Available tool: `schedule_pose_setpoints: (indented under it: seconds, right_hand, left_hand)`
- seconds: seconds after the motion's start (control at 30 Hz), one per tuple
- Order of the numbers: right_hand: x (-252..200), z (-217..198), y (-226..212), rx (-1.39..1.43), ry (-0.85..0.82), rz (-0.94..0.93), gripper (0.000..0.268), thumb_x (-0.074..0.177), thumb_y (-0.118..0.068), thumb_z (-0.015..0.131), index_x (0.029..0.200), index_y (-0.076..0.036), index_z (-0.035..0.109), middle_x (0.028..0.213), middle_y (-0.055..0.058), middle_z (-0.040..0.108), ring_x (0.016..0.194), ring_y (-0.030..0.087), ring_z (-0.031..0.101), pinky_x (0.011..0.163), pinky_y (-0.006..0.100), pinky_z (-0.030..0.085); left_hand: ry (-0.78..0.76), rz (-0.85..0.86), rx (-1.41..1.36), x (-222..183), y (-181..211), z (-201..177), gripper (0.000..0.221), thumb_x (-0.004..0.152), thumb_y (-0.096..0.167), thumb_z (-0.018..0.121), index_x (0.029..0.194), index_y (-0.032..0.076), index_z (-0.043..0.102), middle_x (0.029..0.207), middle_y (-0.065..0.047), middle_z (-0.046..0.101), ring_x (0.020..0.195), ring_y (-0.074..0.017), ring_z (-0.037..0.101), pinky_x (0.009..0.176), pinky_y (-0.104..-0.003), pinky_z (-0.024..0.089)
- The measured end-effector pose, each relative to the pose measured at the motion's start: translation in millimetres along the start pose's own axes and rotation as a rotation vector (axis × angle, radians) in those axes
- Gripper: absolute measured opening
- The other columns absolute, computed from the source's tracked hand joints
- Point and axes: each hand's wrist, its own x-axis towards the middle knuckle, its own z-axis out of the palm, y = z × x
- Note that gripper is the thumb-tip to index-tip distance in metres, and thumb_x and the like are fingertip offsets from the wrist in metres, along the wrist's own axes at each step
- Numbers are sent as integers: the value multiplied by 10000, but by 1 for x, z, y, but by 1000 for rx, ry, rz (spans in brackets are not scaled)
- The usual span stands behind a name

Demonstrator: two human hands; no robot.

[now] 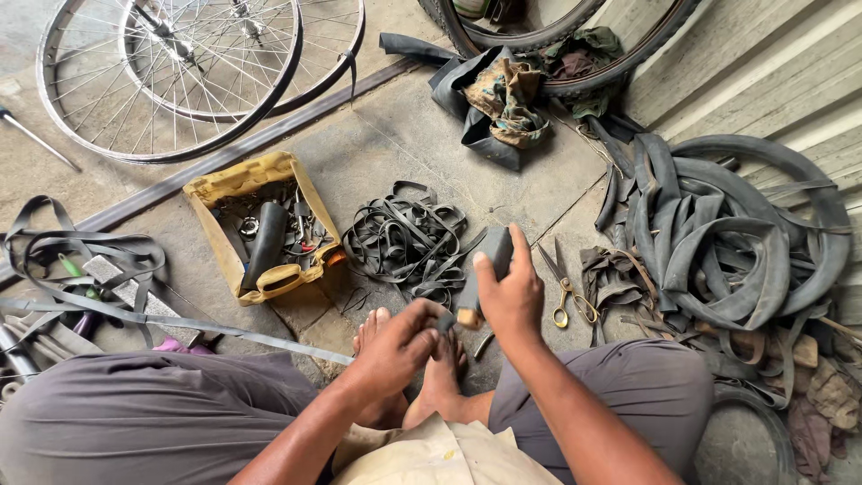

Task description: The person cuts a rubber strip from a bicycle inner tube using scissors and then prepares small rubber patches by hand.

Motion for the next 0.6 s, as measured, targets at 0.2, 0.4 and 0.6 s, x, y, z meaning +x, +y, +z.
schedule_pose_setpoints:
  seconds: [0.2,0.4,0.6]
  right_hand:
    - [-77,-14,-10,11,-280,-315,732,873,-332,675,1499,-13,469,1219,251,709,1111,364,723,926,413,558]
    - [-6,-2,-10,-146,-69,107,751,857,-402,640,1527,-114,461,1168,239,734,1061,383,719,919,453,555]
    - [-80,-15,-5,45,-320,-370,752,882,-340,662,1517,-9,434,1280,294,670,1151,385,697,956,448,550]
  left_hand:
    - [144,89,266,-4,-3,0,204,931,158,639,1132,146,673,840,-33,683,818,-189,547,754,-361,436]
    - [-57,42,142,-4,-15,9,225,988,123,554,1209,110,595,870,32,712,812,-119,555,795,-297,439]
    - [-81,-82,-511,7,-28,3,225,975,53,513,1192,39,567,911,17,656,840,-109,575,745,-284,499]
